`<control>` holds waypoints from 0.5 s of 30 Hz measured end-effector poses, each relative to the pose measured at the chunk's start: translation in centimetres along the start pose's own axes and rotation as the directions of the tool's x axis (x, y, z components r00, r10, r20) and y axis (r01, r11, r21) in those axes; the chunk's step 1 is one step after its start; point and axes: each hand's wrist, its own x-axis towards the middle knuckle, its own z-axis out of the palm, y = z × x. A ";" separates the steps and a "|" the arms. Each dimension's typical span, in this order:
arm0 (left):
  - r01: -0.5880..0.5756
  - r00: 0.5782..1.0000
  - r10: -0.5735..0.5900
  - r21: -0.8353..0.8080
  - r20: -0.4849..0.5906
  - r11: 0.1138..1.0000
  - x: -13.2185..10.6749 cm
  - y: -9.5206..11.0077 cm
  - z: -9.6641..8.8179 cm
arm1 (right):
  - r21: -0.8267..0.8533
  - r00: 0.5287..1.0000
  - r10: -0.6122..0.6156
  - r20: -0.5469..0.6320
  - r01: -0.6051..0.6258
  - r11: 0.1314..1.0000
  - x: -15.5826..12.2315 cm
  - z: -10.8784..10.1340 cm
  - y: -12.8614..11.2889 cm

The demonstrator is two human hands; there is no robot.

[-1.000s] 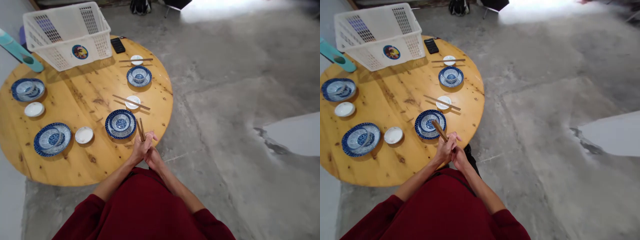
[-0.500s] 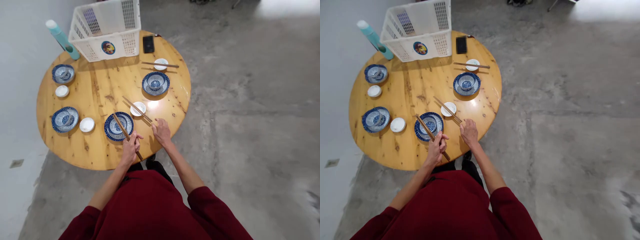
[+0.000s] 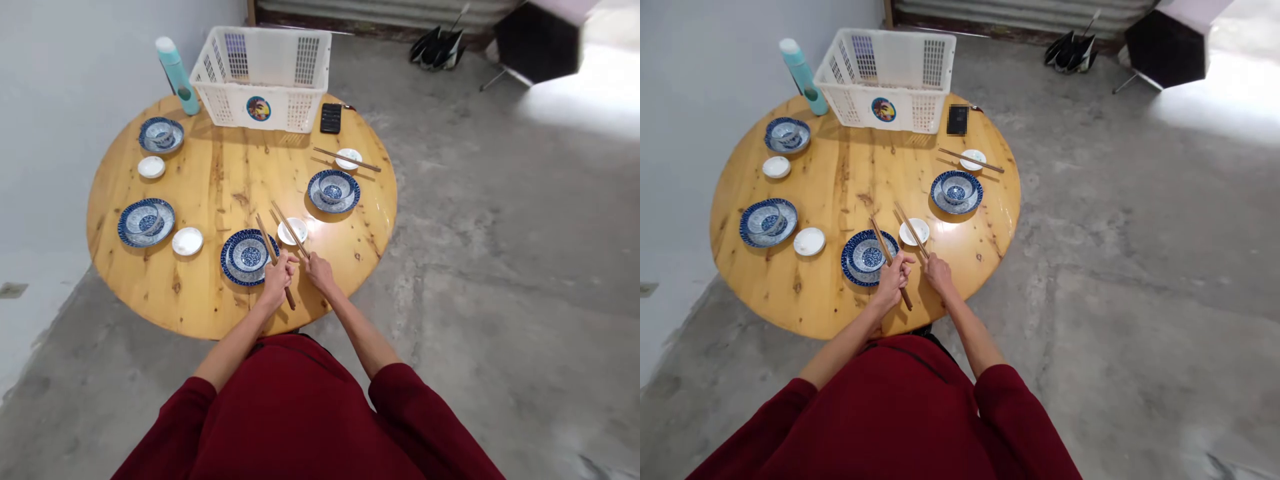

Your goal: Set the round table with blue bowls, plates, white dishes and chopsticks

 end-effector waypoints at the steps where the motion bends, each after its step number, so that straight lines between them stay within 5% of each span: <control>1: -0.004 1.000 0.004 -0.001 -0.023 1.000 0.5 0.0 0.1 | 0.044 1.000 -0.005 -0.002 0.005 0.999 -0.6 0.1 0.2; 5: -0.039 0.996 0.037 -0.023 -0.077 0.999 2.0 0.8 0.8 | 0.312 0.995 -0.089 -0.043 0.098 0.945 -4.7 0.5 1.0; 9: -0.154 0.988 0.154 -0.009 0.021 0.988 2.1 2.3 1.7 | 0.447 0.988 -0.122 -0.092 0.151 0.882 -8.3 1.6 0.7; 15: -0.329 0.939 0.297 0.205 0.174 0.922 0.6 3.6 1.5 | 0.556 0.991 -0.136 0.008 0.109 0.824 -8.6 1.8 -0.5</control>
